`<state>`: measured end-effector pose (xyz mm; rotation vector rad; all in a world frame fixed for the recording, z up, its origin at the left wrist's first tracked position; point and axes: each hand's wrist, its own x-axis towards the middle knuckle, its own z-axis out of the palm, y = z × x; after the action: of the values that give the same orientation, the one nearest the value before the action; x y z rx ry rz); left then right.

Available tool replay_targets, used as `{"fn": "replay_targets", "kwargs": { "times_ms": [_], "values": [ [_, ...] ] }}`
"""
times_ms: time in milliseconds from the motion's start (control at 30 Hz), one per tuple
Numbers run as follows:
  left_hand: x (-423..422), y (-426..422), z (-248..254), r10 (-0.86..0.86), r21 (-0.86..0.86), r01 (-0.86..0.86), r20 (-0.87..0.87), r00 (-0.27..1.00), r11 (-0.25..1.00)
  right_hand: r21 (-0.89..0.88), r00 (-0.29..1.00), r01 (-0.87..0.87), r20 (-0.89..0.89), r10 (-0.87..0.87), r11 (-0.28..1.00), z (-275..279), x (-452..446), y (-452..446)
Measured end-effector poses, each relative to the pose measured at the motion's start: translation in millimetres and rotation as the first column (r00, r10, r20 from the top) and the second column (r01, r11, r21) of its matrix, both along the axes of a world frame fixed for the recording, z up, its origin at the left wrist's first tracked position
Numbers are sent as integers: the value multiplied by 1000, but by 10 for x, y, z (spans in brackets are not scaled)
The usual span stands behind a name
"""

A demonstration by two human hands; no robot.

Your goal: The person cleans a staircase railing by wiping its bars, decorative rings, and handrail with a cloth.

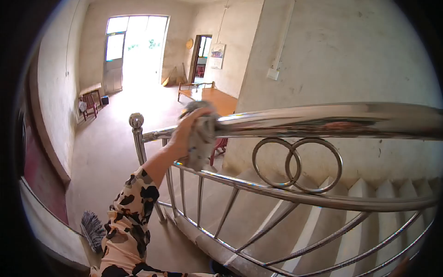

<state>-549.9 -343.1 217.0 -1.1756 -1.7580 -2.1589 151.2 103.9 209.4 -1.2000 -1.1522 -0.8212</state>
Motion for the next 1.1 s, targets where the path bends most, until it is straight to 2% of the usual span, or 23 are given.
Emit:
{"fn": "replay_targets", "kwargs": {
  "times_ms": [33,67,100,167,200,233,267,367,433,467,500,567,667,700,733,800,833,867,933,967,1000,1067,1100],
  "values": [
    [246,108,170,27,13,-26,-172,985,1000,7,1000,-8,1,8,1000,36,-17,20],
    [507,191,334,211,-11,-272,-601,771,962,14,1000,-18,-1,18,1000,49,-44,50],
    [582,322,429,90,-22,-121,-544,834,992,19,1000,-29,3,29,999,45,-56,67],
    [649,381,520,-35,-16,32,-486,873,999,-83,983,-165,-98,157,983,10,23,68],
    [689,379,537,100,-23,-145,-614,782,989,-79,982,-167,-98,159,983,-15,120,143],
    [706,386,543,214,-5,-318,-729,650,948,-23,997,-79,13,80,997,-32,195,234],
    [652,401,502,213,-7,-321,-733,646,947,37,993,4,118,-8,999,-63,236,297],
    [390,304,203,404,149,-436,-706,582,888,28,990,39,133,-43,999,-100,142,167],
    [81,191,-96,498,179,-518,-644,581,837,65,979,85,179,-95,994,-38,24,61],
    [-8,83,-205,498,145,-526,-597,628,838,65,980,79,180,-90,995,-51,50,99],
    [-107,-25,-311,499,112,-531,-547,672,840,30,989,57,133,-61,998,-86,103,141],
    [-466,-167,-593,559,93,-591,-471,683,801,-68,997,53,53,-50,996,-17,6,36],
    [-865,-350,-854,576,38,-615,-397,714,788,-53,998,-53,-24,51,997,-17,151,193],
    [-989,-408,-954,559,-9,-600,-356,749,800,41,999,10,49,-12,999,-29,170,243],
    [-1119,-461,-1053,558,-11,-598,-347,754,801,45,998,12,58,-14,999,3,127,184],
    [-1438,-557,-1215,538,-12,-550,-192,821,835,-45,982,-160,-111,154,986,58,-27,-4],
    [-1661,-606,-1362,563,-7,-579,-227,795,815,-61,974,-182,-149,172,981,69,-60,-72],
    [-1934,-645,-1576,565,-27,-569,-93,820,822,-69,976,-171,-145,160,983,90,-18,-35],
    [-2349,-718,-1935,458,41,-477,214,863,878,-78,984,-134,-132,123,988,92,50,-1],
    [-2499,-745,-2082,448,55,-468,212,868,882,-84,986,-121,-128,109,989,86,87,5],
    [-2614,-766,-2227,500,54,-540,310,809,840,-89,987,-109,-125,97,990,75,122,6],
    [-2420,-677,-2082,535,50,-602,406,741,797,-91,989,-96,-117,85,991,79,213,30],
    [-1925,-616,-1661,405,157,-646,663,630,747,-98,990,-91,-113,80,991,81,247,36]
  ]
}}
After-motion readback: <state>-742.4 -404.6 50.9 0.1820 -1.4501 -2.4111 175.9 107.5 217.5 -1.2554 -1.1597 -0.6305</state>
